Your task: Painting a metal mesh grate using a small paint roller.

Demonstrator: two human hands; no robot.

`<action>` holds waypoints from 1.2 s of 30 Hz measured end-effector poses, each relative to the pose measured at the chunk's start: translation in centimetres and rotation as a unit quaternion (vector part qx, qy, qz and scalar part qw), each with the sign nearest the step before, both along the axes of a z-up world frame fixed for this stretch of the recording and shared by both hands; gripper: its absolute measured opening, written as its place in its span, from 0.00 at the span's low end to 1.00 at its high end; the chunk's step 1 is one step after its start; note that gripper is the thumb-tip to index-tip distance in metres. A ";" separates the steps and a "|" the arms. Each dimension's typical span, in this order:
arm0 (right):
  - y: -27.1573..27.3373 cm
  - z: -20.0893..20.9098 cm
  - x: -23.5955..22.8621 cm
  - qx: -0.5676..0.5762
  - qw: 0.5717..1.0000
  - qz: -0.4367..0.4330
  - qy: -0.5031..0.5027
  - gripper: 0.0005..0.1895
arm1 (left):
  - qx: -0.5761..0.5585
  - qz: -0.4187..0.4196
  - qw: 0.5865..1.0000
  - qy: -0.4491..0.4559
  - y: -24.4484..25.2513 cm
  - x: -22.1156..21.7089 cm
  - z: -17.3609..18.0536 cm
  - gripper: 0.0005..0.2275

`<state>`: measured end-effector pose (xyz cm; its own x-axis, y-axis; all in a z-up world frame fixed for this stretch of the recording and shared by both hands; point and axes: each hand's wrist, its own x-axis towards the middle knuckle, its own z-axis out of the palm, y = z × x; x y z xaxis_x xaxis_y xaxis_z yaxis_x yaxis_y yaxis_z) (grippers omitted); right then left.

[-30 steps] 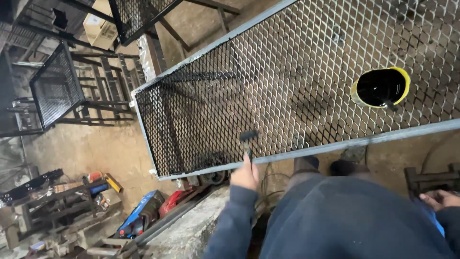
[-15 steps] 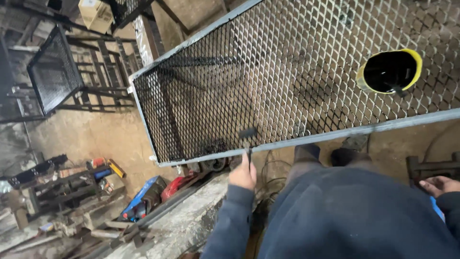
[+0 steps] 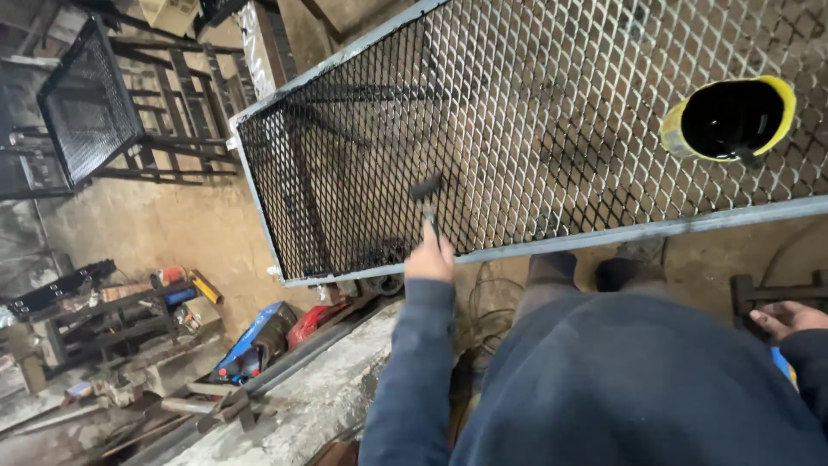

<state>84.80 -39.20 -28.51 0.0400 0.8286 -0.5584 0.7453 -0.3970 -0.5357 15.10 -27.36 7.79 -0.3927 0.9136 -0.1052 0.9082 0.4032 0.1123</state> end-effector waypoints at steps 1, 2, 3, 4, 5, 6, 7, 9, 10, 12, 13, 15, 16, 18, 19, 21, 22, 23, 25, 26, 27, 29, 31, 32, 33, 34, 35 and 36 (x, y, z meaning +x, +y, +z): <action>-0.2 -0.1 0.1 -0.001 1.000 0.004 -0.001 0.19 | -0.001 0.004 1.000 -0.001 0.0 -0.8 -0.2 0.24; 0.3 -0.3 0.3 -0.014 1.000 0.009 -0.008 0.19 | 0.003 -0.001 1.000 -0.002 0.3 -1.5 -0.3 0.23; 0.8 -0.6 0.5 -0.027 0.999 0.014 -0.015 0.19 | 0.007 -0.006 1.000 -0.003 0.6 -2.2 -0.5 0.22; 0.6 -0.9 0.5 -0.027 0.999 0.013 -0.015 0.19 | 0.008 -0.006 1.000 -0.002 -1.5 -2.3 0.5 0.22; 0.5 -1.2 0.6 -0.019 0.997 -0.029 0.064 0.18 | -0.017 -0.033 0.999 -0.017 -3.5 -2.2 1.4 0.24; -0.4 -1.3 0.9 -0.015 0.987 -0.073 0.141 0.18 | -0.046 -0.061 0.997 -0.033 -5.8 -2.0 2.3 0.26; -1.0 -0.9 0.7 -0.017 0.987 -0.076 0.140 0.18 | -0.048 -0.064 0.996 -0.033 -8.3 -1.4 2.5 0.26; -1.6 -0.4 0.1 -0.005 0.993 -0.093 0.075 0.18 | -0.124 -0.040 0.991 -0.031 -13.1 -0.4 2.8 0.25; -1.9 -0.4 -0.1 -0.004 0.993 -0.094 0.075 0.18 | -0.124 -0.041 0.991 -0.031 -12.5 -0.5 2.4 0.25; -2.5 -0.3 -0.3 -0.014 0.995 -0.082 0.059 0.18 | -0.058 -0.056 0.997 0.018 -11.5 -0.5 1.6 0.23; -1.9 1.1 -0.9 -0.013 0.995 -0.082 0.057 0.18 | -0.057 -0.056 0.997 0.016 -8.6 -1.1 1.8 0.23; -0.7 4.1 -2.1 -0.027 0.998 -0.050 0.011 0.20 | 0.003 -0.039 0.998 -0.056 -2.6 -2.4 2.1 0.24; -0.1 5.0 -2.3 -0.028 0.998 -0.049 0.007 0.20 | 0.002 -0.039 0.997 -0.060 0.5 -3.6 1.8 0.24; 1.0 7.0 -2.6 -0.027 0.998 -0.043 0.035 0.21 | -0.022 -0.038 0.999 -0.016 6.8 -5.9 1.0 0.23; 1.3 8.3 -2.9 -0.028 0.998 -0.042 0.030 0.21 | -0.024 -0.038 0.999 -0.021 8.2 -6.9 -0.4 0.23; 2.3 10.7 -4.0 -0.018 0.998 0.031 -0.058 0.18 | -0.005 -0.041 0.999 0.006 10.9 -9.3 -3.0 0.22; 1.2 8.8 -3.1 -0.019 0.998 0.032 -0.059 0.18 | -0.007 -0.040 0.999 0.005 10.0 -9.0 -2.5 0.22; 0.2 7.0 -2.0 -0.016 0.998 0.009 -0.057 0.18 | -0.003 -0.049 0.999 0.007 9.1 -8.6 -1.9 0.23; -1.2 3.6 -0.8 -0.009 0.999 -0.015 -0.051 0.18 | 0.004 -0.060 0.998 0.012 6.3 -6.8 0.4 0.24; -2.1 2.5 -0.4 -0.016 0.999 -0.044 0.024 0.18 | -0.041 -0.041 0.997 -0.045 4.2 -5.3 2.1 0.26; -3.1 1.3 0.0 -0.022 0.992 -0.072 0.099 0.18 | -0.087 -0.023 0.991 -0.102 2.2 -3.9 3.7 0.27; -3.7 2.0 -1.5 -0.030 0.993 -0.084 0.078 0.18 | -0.088 -0.051 0.992 -0.071 -4.0 -4.2 1.7 0.27; -3.5 3.0 -2.7 -0.033 0.993 -0.096 0.054 0.17 | -0.084 -0.079 0.992 -0.043 -7.1 -4.7 0.2 0.26; -3.3 3.8 -3.1 -0.043 0.997 -0.060 0.003 0.17 | -0.029 -0.106 0.993 -0.038 -7.2 -5.0 -0.1 0.25; -3.1 4.5 -3.7 -0.052 0.997 -0.024 -0.049 0.17 | 0.026 -0.131 0.990 -0.033 -7.3 -5.4 -0.4 0.24; -3.2 4.6 -3.8 -0.050 0.997 -0.023 -0.049 0.17 | 0.028 -0.130 0.991 -0.034 -4.4 -5.5 -0.1 0.24; -3.3 4.7 -4.0 -0.048 0.997 -0.027 -0.053 0.17 | 0.001 -0.112 0.993 -0.047 -1.5 -5.6 0.3 0.25; -3.5 4.9 -4.1 -0.047 0.997 -0.031 -0.058 0.17 | -0.027 -0.095 0.993 -0.061 1.4 -5.7 0.6 0.26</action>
